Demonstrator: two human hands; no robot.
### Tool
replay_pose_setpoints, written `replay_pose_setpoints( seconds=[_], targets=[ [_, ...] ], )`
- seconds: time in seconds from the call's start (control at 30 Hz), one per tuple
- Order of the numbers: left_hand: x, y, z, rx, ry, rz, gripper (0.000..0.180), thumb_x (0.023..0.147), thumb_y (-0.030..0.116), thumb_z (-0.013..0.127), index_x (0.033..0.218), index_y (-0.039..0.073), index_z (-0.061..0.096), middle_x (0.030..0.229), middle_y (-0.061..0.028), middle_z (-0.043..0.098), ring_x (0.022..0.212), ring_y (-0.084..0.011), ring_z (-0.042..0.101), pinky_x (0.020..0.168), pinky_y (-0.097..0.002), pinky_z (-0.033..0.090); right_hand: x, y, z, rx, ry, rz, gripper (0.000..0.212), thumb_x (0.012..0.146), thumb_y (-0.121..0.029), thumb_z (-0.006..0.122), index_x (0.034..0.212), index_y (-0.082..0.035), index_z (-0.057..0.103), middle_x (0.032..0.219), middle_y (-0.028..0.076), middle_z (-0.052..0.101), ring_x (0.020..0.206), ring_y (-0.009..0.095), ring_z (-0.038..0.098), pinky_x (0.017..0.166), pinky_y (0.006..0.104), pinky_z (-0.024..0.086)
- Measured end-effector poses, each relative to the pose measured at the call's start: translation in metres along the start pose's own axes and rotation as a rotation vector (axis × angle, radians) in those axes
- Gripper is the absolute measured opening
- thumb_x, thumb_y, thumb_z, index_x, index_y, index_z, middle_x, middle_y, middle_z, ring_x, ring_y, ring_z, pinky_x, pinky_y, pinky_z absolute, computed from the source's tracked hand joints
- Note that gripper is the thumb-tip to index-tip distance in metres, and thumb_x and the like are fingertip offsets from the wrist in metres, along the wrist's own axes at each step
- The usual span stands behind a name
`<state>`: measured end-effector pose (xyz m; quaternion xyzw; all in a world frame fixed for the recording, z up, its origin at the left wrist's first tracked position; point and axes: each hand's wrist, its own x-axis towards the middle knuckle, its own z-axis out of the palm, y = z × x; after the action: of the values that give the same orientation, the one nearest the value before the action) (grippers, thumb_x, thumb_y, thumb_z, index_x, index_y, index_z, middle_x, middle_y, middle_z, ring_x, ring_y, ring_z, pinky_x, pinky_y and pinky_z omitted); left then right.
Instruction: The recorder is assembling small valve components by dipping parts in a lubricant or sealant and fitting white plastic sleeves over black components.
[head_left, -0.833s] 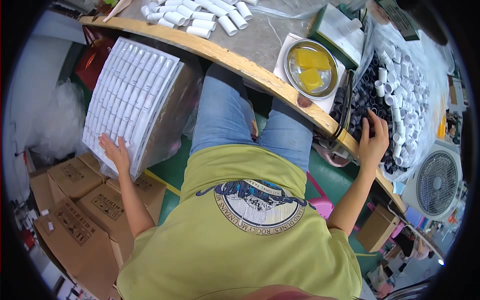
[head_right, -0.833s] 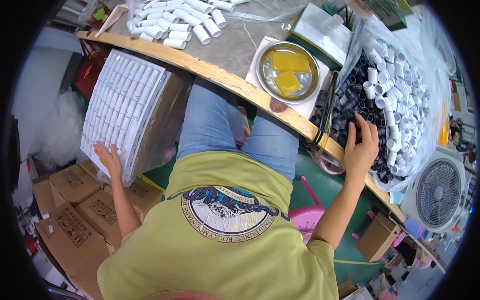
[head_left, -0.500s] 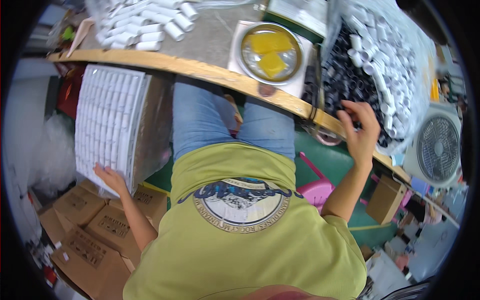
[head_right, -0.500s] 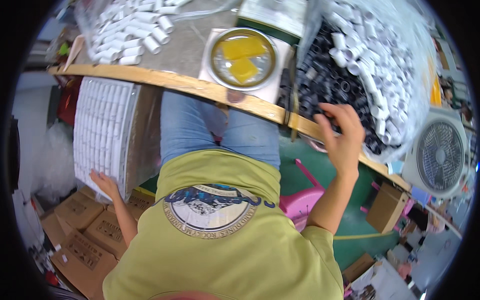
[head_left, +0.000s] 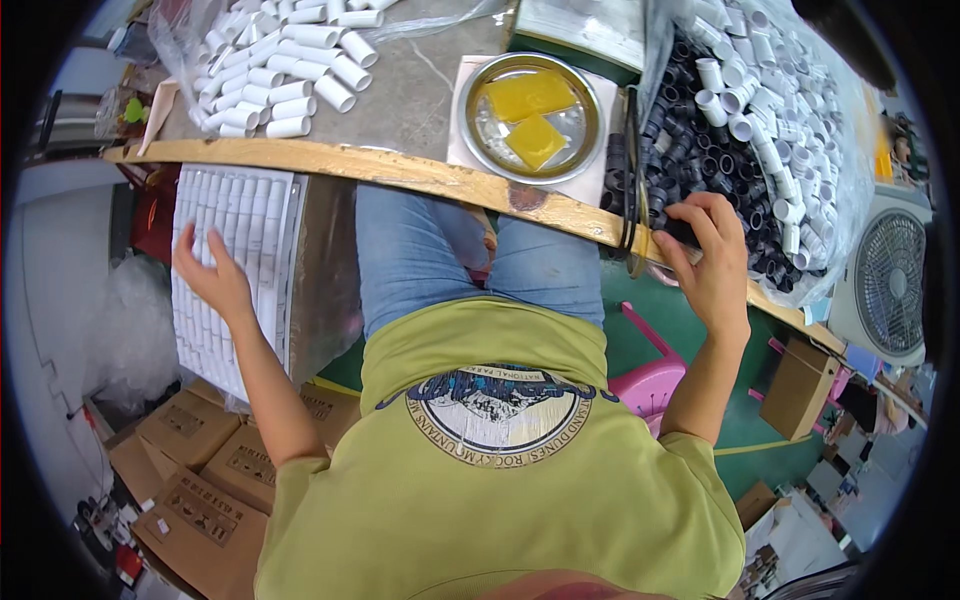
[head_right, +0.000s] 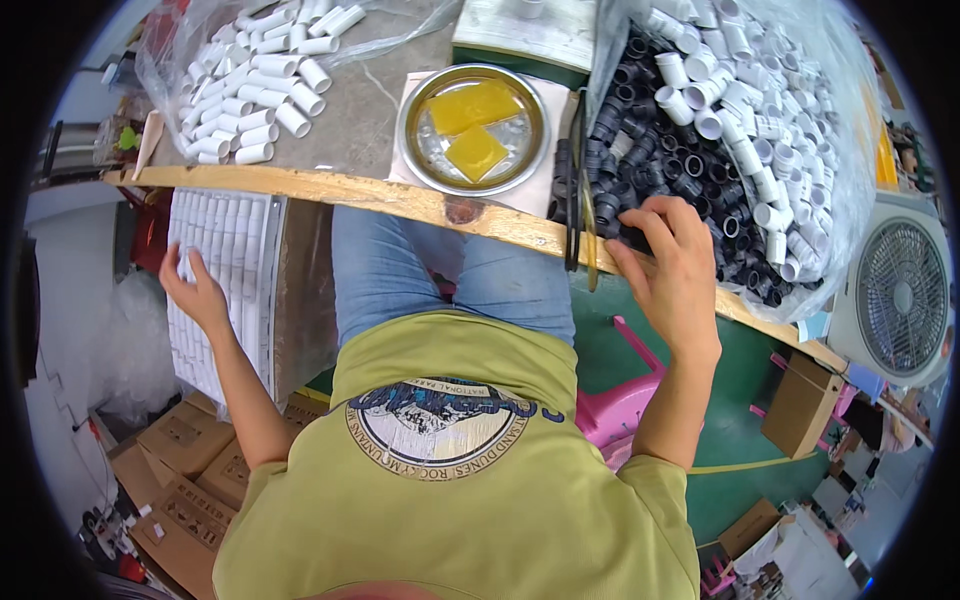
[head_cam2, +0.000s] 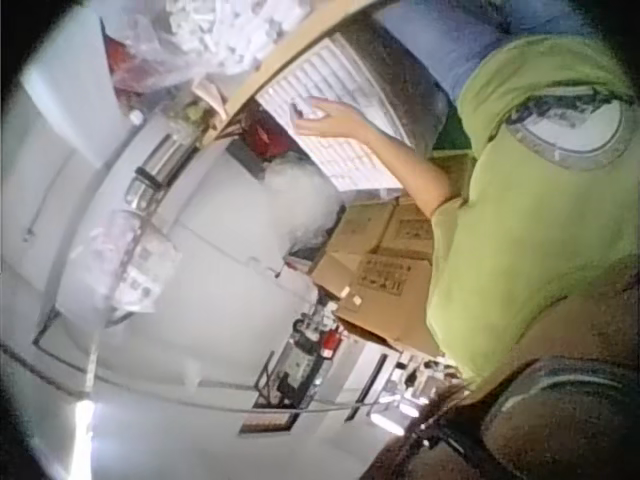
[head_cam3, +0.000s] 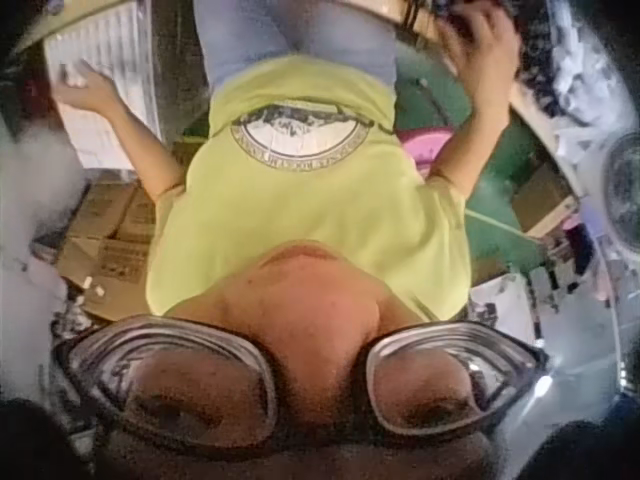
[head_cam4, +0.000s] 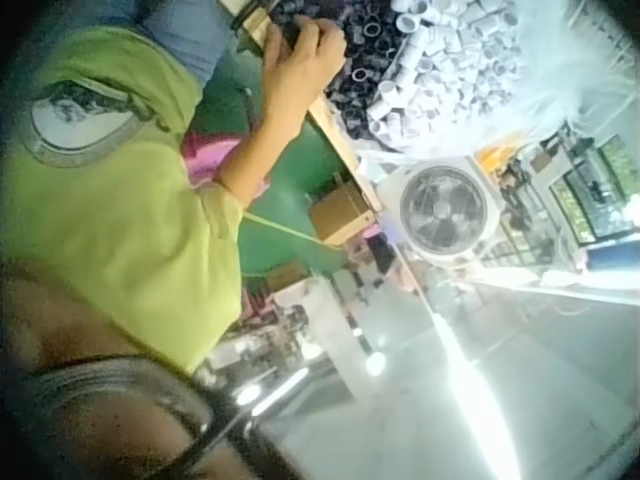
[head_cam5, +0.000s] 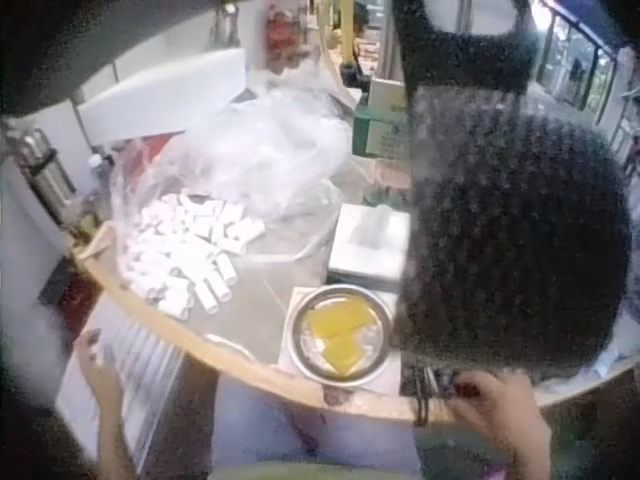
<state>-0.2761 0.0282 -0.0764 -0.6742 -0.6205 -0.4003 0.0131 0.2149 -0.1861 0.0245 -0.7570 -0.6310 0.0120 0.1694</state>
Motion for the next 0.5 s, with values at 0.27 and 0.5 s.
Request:
replay_pose_setpoints(
  seconds=[0.27,0.5],
  targets=[
    [0.222,-0.066,0.154,-0.038,-0.345,0.343,0.050,0.097,0.031,0.050,0.137,0.001,0.045,0.139,-0.0206,0.047,0.126,-0.0336,0.045,0.107,-0.0371,0.033,0.011,0.023,0.019,0.184,0.067,-0.116,0.028,0.066,-0.018,0.074,0.090,-0.011,0.062,0.079,0.006,0.056,0.080,0.026,0.056,0.074,0.0374,0.042],
    [0.217,-0.007,0.216,-0.109,-0.613,0.405,0.058,0.097,0.040,0.050,0.141,0.003,0.041,0.141,-0.0247,0.042,0.134,-0.0349,0.036,0.111,-0.0388,0.025,0.002,0.034,0.025,0.249,0.294,-0.015,0.024,0.068,-0.016,0.072,0.089,-0.012,0.062,0.075,0.004,0.057,0.076,0.022,0.057,0.071,0.0348,0.043]
  ],
)
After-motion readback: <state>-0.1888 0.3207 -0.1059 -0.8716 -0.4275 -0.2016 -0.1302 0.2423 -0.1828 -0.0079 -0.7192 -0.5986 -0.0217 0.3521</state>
